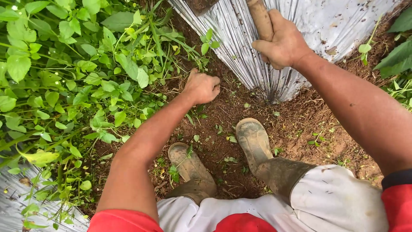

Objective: The person uses a hoe to loosen the soil and uproot weeds growing along the edge of a plastic-covered garden bed. They repeatedly strike the ground with the tool and pull the loosened weeds out by hand, clearing the area.

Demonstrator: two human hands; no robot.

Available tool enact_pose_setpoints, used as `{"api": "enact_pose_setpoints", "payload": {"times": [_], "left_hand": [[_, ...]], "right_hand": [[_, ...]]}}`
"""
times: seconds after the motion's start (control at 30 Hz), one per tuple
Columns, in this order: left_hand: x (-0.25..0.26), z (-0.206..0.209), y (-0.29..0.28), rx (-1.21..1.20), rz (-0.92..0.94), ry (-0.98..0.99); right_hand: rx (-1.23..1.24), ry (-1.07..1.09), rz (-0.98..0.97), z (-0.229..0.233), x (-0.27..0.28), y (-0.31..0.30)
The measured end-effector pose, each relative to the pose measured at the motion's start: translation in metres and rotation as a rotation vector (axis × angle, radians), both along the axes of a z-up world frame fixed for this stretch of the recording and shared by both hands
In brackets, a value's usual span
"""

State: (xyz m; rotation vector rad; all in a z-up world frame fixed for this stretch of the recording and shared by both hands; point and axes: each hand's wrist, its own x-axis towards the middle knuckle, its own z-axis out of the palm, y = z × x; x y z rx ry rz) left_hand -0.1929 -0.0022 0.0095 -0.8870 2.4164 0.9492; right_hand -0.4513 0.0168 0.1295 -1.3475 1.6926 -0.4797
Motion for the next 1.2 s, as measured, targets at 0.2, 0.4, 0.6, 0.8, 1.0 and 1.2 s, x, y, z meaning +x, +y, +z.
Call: {"api": "enact_pose_setpoints", "payload": {"times": [0.2, 0.4, 0.6, 0.8, 1.0, 1.2], "left_hand": [[-0.037, 0.019, 0.018, -0.023, 0.238, -0.103], [-0.037, -0.011, 0.014, -0.102, 0.196, -0.037], [-0.013, -0.010, -0.016, -0.200, 0.091, -0.204], [0.077, -0.009, -0.058, -0.235, -0.517, -0.859], [0.090, 0.025, -0.024, -0.380, -0.020, -0.167], [0.047, -0.001, -0.022, -0.506, -0.535, 0.062]], "right_hand": [[-0.068, 0.065, 0.034, -0.010, -0.006, 0.000], [-0.047, -0.004, 0.026, -0.003, -0.002, 0.000], [0.003, 0.025, 0.005, 0.008, 0.000, -0.002], [-0.039, 0.055, 0.041, 0.002, -0.004, -0.003], [-0.046, -0.023, 0.046, -0.006, -0.005, -0.001], [0.002, 0.047, 0.002, 0.005, 0.003, -0.003]]}}
